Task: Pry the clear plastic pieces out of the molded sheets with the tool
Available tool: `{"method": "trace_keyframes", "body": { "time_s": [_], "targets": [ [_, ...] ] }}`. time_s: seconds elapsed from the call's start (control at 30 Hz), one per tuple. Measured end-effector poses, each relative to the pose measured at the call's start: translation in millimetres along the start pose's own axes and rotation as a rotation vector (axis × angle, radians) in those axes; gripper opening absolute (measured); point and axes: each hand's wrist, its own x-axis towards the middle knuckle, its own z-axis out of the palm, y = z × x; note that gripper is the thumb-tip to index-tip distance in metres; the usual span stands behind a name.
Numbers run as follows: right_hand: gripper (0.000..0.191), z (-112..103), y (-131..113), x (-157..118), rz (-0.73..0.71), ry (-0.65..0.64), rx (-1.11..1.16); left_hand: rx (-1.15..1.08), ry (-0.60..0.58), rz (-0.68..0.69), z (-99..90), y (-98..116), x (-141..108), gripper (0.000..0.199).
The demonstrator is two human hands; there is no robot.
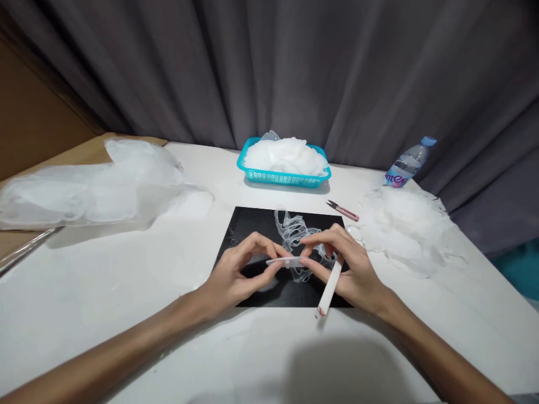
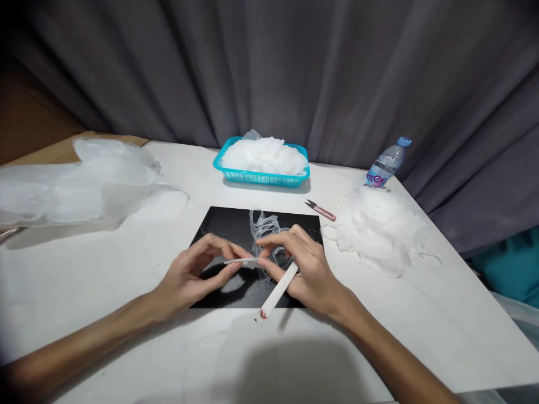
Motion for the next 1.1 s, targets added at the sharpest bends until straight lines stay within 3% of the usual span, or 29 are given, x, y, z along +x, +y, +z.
{"method": "trace_keyframes", "body": {
  "time_s": [0.13, 0.27, 0.5, 0.73, 0.87, 1.0, 1.03, 1.1],
  "targets": [
    [0.032, 1.6, -0.5, -1.1, -0.03, 0.015, -0.004, 0.148, -0.016, 0.005, 1.5, 2.1, -2.9, 0.027],
    [0.03, 1.9, -2.4, -1.5, -0.063, 0.005, -0.021, 0.195, -0.026, -0.012, 1.5, 3.9, -3.6, 0.014],
    [0.024, -0.6, -1.2, -0.2, -0.112, -0.033, -0.05, 0.136, -0.055, -0.013, -2.9, 2.7, -4.3, 0.014],
    [0.006, -2.8, 3.0, 1.0, -0.069, -0.147, -0.195, 0.242, 0.025, -0.005, -1.4, 3.0, -5.3, 0.011],
    [0.023, -3.5, 15.8, -1.6, 0.069, -0.279, -0.457, 0.42, 0.087, 0.062, -0.8, 2.2, -7.0, 0.021],
    [0.063, 3.1, 26.4, -8.4, 0.148, -0.393, -0.534, 0.55, 0.155, 0.114, 0.4, 0.5, -8.0, 0.03],
    [0.064, 5.4, 27.5, -10.1, 0.162, -0.404, -0.54, 0.575, 0.177, 0.123, 0.6, 0.2, -8.0, 0.03],
    [0.046, 8.7, 28.8, -12.6, 0.185, -0.412, -0.537, 0.62, 0.196, 0.11, 0.1, 0.3, -7.6, 0.027]
  ]
}}
